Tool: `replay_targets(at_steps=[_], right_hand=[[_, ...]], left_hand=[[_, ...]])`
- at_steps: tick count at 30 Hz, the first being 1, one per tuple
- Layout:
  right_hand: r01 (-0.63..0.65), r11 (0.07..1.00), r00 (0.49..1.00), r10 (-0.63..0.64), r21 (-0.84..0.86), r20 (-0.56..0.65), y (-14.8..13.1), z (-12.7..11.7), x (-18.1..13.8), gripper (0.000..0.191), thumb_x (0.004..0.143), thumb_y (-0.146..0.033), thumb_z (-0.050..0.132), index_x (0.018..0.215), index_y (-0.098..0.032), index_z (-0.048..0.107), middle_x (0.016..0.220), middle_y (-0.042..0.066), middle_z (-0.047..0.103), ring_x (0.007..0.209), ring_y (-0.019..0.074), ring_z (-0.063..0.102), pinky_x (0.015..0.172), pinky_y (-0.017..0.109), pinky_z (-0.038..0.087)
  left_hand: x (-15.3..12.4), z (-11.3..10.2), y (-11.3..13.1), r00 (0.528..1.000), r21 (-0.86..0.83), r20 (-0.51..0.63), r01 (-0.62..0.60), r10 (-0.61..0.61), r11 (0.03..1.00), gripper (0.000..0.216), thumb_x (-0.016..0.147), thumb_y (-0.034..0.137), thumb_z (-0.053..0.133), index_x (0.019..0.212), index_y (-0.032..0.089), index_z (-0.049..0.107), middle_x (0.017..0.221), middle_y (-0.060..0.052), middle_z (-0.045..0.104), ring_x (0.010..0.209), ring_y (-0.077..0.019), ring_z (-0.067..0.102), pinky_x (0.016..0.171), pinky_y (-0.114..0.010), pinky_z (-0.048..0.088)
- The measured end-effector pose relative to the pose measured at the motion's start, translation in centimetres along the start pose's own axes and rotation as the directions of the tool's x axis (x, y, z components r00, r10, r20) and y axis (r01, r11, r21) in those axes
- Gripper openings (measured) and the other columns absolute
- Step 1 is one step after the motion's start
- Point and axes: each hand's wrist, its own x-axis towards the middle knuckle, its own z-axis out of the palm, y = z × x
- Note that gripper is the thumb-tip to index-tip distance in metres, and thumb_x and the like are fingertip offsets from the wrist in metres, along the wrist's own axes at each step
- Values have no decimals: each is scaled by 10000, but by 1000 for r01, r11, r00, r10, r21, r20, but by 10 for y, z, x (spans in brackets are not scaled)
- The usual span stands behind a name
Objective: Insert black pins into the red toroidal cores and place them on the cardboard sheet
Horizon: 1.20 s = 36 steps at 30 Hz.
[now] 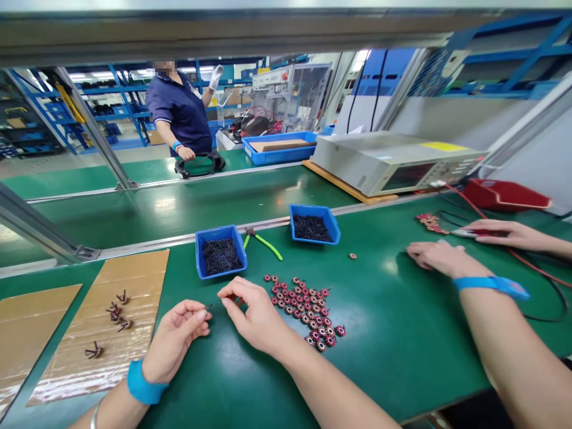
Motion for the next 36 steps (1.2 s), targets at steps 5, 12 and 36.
replay_targets(at_steps=[5,12,36], right_hand=[[33,999,999,-33,1,-9,-3,-2,-1,176,820,-237,442,812,-116,570,816,29,539,768,30,488,714,147,390],[74,997,997,-74,-1,-16,-4,-1,0,176,823,-228,444,804,-109,572,805,33,542,755,27,489,704,141,388],[249,934,942,-295,-258,-158,8,7,-2,150,793,-152,486,905,-200,572,857,-54,585,791,2,529,724,129,396]], left_hand=[[0,-1,-1,1000,39,6,-17,17,999,420,657,329,694,893,68,465,789,-72,578,638,-79,525,653,-240,451],[0,1,-1,1000,67,1,-17,17,998,444,627,336,711,882,58,476,780,-72,575,626,-81,526,643,-235,449],[-1,1,0,1000,39,28,-9,8,999,444,636,339,704,883,55,470,795,-88,585,623,-84,536,641,-235,450]])
